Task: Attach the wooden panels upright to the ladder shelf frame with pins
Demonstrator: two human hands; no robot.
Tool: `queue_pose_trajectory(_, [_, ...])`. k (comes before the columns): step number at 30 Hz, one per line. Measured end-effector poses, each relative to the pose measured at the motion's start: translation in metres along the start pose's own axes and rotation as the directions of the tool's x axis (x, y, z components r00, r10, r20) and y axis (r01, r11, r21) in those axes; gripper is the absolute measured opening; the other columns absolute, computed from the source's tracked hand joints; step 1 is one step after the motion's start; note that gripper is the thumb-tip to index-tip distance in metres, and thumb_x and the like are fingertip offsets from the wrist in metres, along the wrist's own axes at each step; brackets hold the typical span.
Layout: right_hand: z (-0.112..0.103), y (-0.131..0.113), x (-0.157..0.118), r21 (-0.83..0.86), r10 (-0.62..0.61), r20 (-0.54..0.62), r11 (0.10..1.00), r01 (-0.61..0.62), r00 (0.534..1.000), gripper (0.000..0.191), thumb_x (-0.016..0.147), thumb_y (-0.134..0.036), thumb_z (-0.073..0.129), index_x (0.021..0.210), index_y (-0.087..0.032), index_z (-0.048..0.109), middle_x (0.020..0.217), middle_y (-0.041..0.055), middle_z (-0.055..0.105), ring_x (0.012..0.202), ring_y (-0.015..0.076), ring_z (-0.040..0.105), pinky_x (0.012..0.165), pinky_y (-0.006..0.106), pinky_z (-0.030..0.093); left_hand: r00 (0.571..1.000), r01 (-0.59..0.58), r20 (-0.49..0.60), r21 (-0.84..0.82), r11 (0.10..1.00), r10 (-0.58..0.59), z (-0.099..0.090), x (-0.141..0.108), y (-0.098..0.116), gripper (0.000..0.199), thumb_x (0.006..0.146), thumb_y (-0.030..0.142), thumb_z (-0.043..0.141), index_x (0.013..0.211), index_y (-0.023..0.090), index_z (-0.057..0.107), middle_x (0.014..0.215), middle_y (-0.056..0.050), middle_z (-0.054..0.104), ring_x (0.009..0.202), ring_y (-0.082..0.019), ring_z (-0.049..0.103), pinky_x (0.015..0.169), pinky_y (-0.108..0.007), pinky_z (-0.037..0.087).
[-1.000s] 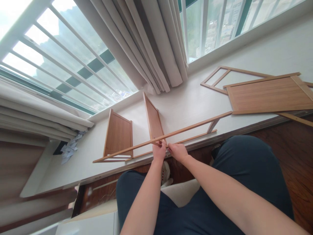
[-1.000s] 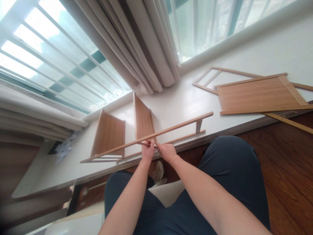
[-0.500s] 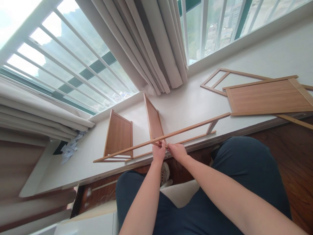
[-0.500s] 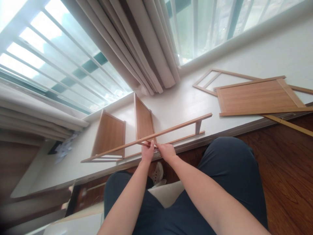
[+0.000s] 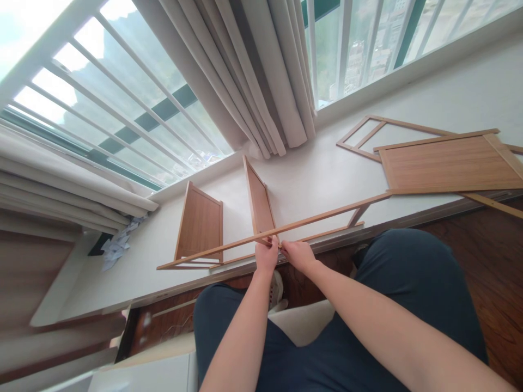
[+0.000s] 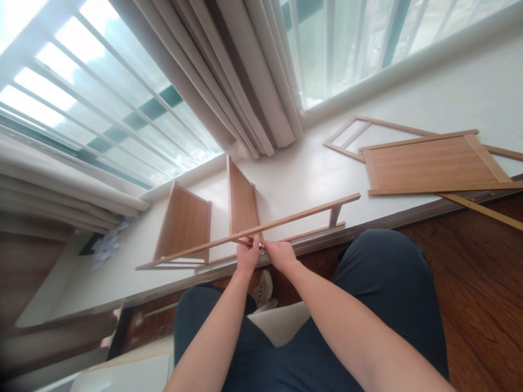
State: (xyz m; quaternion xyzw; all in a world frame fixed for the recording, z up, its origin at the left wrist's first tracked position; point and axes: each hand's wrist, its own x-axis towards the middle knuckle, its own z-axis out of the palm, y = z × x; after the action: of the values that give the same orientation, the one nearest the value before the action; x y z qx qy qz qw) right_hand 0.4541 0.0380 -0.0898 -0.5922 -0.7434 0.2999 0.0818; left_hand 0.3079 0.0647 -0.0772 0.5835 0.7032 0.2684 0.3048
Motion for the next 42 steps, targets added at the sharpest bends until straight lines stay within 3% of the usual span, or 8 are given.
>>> queue_pose_trajectory(14, [-0.001,0.006,-0.012,-0.021,-0.055,0.021,0.998,0.055,0.998,0.026,0.103,-0.03,0.054,0.126,-0.023,0.065,0.112,0.0104,0.081,0.104,0.0277,0.077,0.086,0.033,0.052,1.0,0.007,0.027,0.02,1.0,-0.008,-0.001,-0.018,0.004,0.031,0.093,0.041,0.061,0.07,0.023,0.067,0.071,-0.006,0.074,0.075,-0.022,0.074,0.064,-0.028,0.051])
queue_pose_trajectory(23, [-0.001,0.012,-0.012,-0.044,-0.082,0.028,0.996,0.083,0.996,0.026,0.102,-0.031,0.057,0.126,-0.024,0.065,0.114,0.0098,0.081,0.106,0.0281,0.077,0.088,0.034,0.052,0.999,-0.016,0.036,0.084,0.996,0.013,0.001,-0.022,0.008,0.037,0.096,0.036,0.056,0.063,0.022,0.063,0.059,-0.004,0.067,0.061,-0.02,0.068,0.062,-0.028,0.046])
queue_pose_trajectory(29, [0.0,0.014,-0.01,-0.059,-0.089,0.027,0.994,0.091,0.996,0.027,0.102,-0.032,0.057,0.126,-0.024,0.064,0.113,0.0092,0.081,0.105,0.0292,0.077,0.089,0.036,0.053,0.998,-0.051,0.035,0.079,0.996,0.048,0.001,-0.022,0.007,0.038,0.097,0.037,0.055,0.062,0.022,0.062,0.06,-0.004,0.068,0.063,-0.02,0.069,0.065,-0.028,0.047])
queue_pose_trajectory(36, [0.003,0.015,-0.011,-0.059,-0.084,0.028,0.995,0.086,0.996,0.032,0.103,-0.032,0.055,0.133,-0.025,0.062,0.119,0.0094,0.08,0.108,0.0283,0.076,0.09,0.035,0.053,0.99,-0.133,0.062,0.086,0.987,0.128,-0.008,-0.023,0.009,0.04,0.095,0.047,0.06,0.064,0.022,0.058,0.063,-0.003,0.065,0.065,-0.019,0.065,0.066,-0.029,0.044])
queue_pose_trajectory(42, [0.002,0.013,-0.012,-0.046,-0.07,0.018,0.996,0.071,0.997,0.029,0.104,-0.034,0.055,0.13,-0.025,0.063,0.114,0.0087,0.081,0.106,0.0271,0.076,0.088,0.033,0.052,0.983,-0.18,0.045,0.104,0.978,0.176,-0.022,-0.039,0.004,0.033,0.089,0.051,0.07,0.075,0.022,0.062,0.067,0.002,0.054,0.065,-0.016,0.054,0.066,-0.028,0.04])
